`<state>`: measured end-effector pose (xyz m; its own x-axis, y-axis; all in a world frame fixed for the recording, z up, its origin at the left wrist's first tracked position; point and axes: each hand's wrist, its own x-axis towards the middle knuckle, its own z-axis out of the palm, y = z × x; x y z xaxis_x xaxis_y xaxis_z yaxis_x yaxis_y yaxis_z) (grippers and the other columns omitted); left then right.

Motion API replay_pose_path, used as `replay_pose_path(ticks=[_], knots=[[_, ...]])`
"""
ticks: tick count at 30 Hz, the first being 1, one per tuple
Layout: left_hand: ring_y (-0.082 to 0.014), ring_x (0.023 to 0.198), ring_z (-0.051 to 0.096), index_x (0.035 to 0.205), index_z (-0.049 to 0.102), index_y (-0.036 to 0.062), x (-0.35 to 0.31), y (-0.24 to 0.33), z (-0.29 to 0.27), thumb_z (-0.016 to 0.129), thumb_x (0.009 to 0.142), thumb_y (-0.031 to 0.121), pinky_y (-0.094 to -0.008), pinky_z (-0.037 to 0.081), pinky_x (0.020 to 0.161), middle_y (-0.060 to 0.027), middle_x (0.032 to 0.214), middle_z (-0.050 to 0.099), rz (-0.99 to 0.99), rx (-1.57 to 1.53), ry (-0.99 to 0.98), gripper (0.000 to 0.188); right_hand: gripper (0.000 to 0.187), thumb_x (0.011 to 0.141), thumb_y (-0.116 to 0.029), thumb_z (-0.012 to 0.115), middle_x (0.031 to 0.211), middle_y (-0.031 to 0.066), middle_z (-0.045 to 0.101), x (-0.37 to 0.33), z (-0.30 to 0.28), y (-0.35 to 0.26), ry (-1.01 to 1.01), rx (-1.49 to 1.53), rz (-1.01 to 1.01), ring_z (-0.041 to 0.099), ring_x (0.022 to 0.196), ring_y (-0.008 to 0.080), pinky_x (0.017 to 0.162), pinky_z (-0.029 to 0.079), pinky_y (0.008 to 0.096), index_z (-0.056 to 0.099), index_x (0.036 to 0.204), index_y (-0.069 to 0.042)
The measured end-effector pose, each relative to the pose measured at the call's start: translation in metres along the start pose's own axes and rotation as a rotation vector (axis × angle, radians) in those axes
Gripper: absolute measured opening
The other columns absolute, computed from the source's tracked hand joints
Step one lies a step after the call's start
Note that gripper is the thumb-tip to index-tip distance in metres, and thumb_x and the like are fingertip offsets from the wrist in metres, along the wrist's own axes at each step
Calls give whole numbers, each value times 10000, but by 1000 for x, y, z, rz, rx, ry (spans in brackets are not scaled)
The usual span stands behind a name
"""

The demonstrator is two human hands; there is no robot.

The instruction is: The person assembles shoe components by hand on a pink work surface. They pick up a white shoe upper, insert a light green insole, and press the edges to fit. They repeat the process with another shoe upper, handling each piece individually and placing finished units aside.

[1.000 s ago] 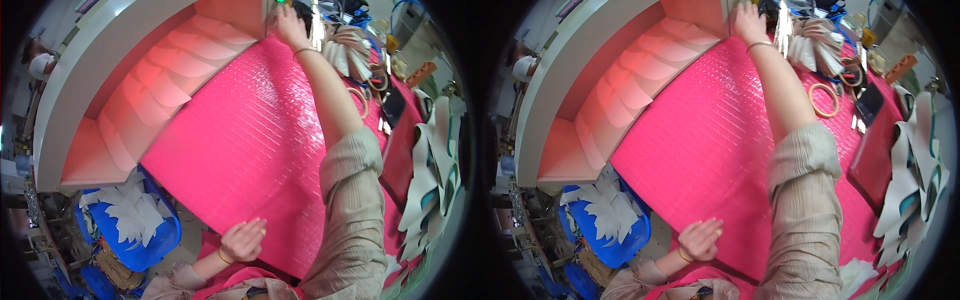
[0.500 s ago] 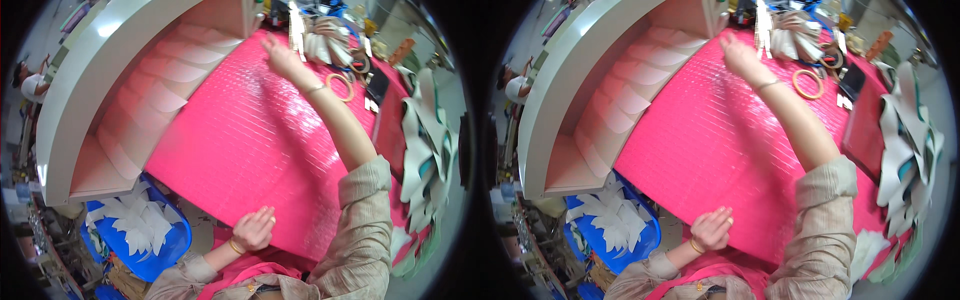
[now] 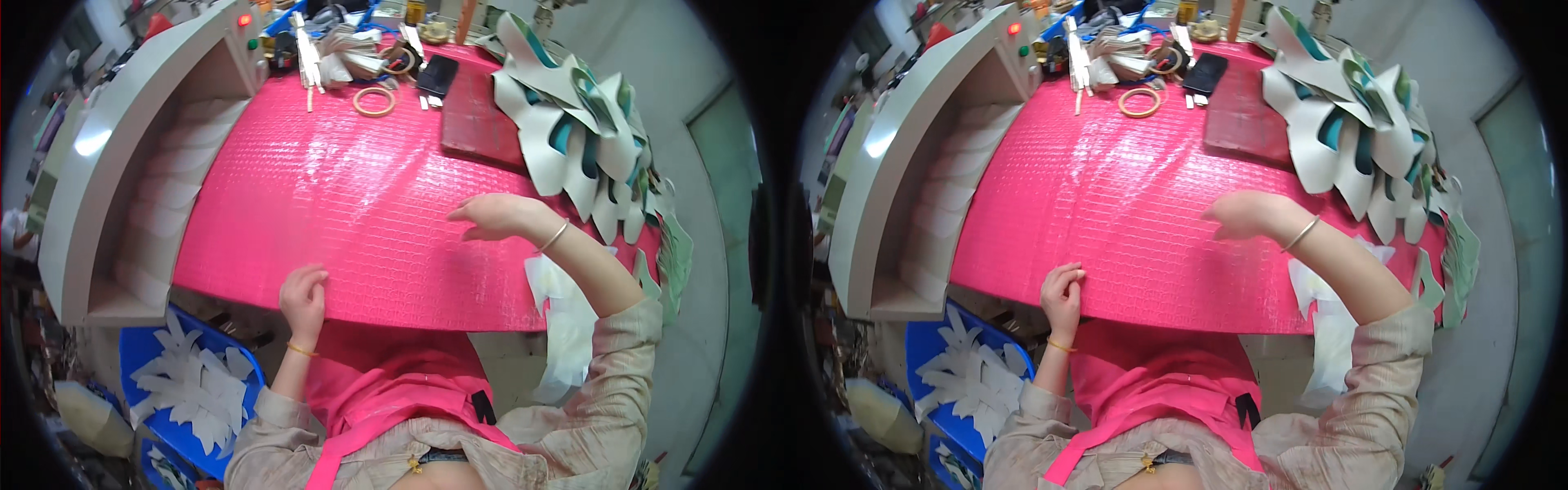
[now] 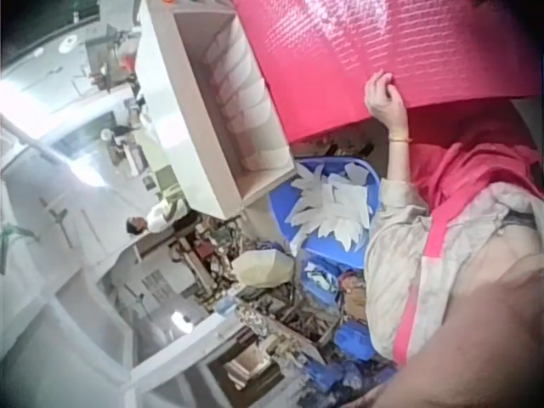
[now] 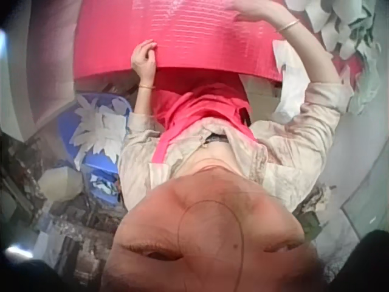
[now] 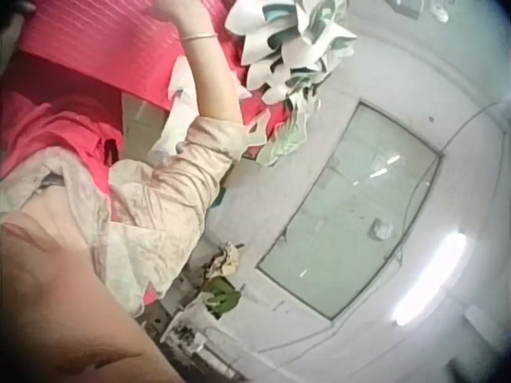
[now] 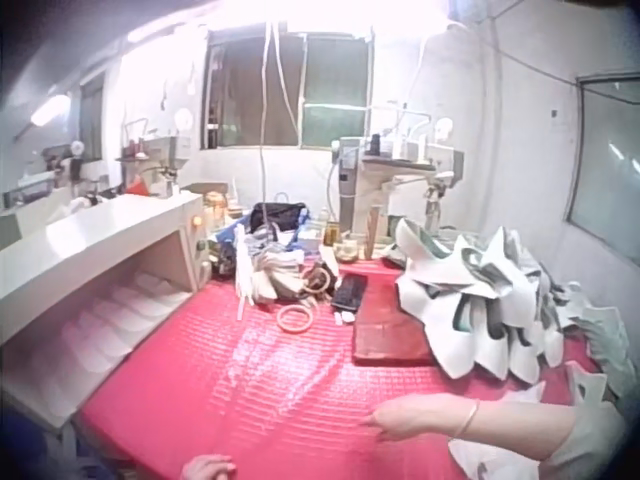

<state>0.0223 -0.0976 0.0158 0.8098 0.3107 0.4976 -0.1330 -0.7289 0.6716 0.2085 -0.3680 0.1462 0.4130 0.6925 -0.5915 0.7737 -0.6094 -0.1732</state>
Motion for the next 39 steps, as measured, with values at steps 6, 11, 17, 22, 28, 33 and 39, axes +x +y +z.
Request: replay_pose_path(ticks=[6, 11, 17, 22, 28, 33, 39], knots=[[-241, 789, 603, 712, 613, 79, 4, 0, 1, 559, 639, -17, -345, 463, 675, -65, 801, 633, 15, 177, 88, 132, 492, 822, -244, 589, 1291, 193, 416, 136, -57, 1, 503, 28, -268, 469, 1122, 339, 948, 388, 393, 444, 1232, -13], [-234, 772, 627, 714, 604, 82, 3, -2, -1, 558, 618, -25, -330, 470, 624, -51, 811, 651, 14, 169, 86, 151, 347, 787, -165, 572, 1393, 176, 274, 321, -133, -30, 883, 108, -255, 553, 970, 376, 806, 459, 455, 430, 1058, -2], [-201, 822, 642, 728, 630, 88, -3, -5, -4, 574, 588, 0, -290, 464, 616, -49, 861, 666, 0, 145, 11, 174, 336, 775, -107, 520, 1439, 142, 185, 440, -204, -37, 1058, 172, -37, 575, 916, 382, 739, 478, 466, 411, 1081, -24], [-170, 809, 637, 773, 655, 92, -2, -12, -8, 602, 594, 43, -257, 455, 595, -39, 884, 666, 33, 138, -49, 193, 328, 779, -118, 512, 1423, 161, 223, 473, -213, -39, 1046, 158, -14, 585, 895, 384, 725, 494, 446, 420, 1070, 4], [-167, 824, 632, 786, 658, 91, 2, -16, -9, 605, 597, 65, -256, 452, 593, -44, 901, 663, 47, 125, -82, 197, 273, 809, -155, 481, 1405, 198, 233, 495, -213, -20, 1163, 127, -100, 608, 805, 407, 695, 504, 467, 451, 1045, -23], [-167, 825, 632, 791, 657, 92, 3, -17, -11, 607, 597, 71, -251, 450, 596, -44, 897, 663, 62, 139, -77, 200, 258, 807, -178, 502, 1379, 229, 248, 498, -219, -22, 1147, 112, -113, 603, 828, 413, 720, 509, 459, 479, 1020, -33], [-174, 821, 634, 786, 650, 94, 1, -16, -12, 591, 594, 60, -258, 448, 620, -41, 887, 663, 61, 145, -94, 203, 340, 750, -95, 560, 1410, 215, 163, 469, -204, -17, 1196, 173, -96, 602, 847, 396, 748, 502, 456, 482, 1079, -61]])
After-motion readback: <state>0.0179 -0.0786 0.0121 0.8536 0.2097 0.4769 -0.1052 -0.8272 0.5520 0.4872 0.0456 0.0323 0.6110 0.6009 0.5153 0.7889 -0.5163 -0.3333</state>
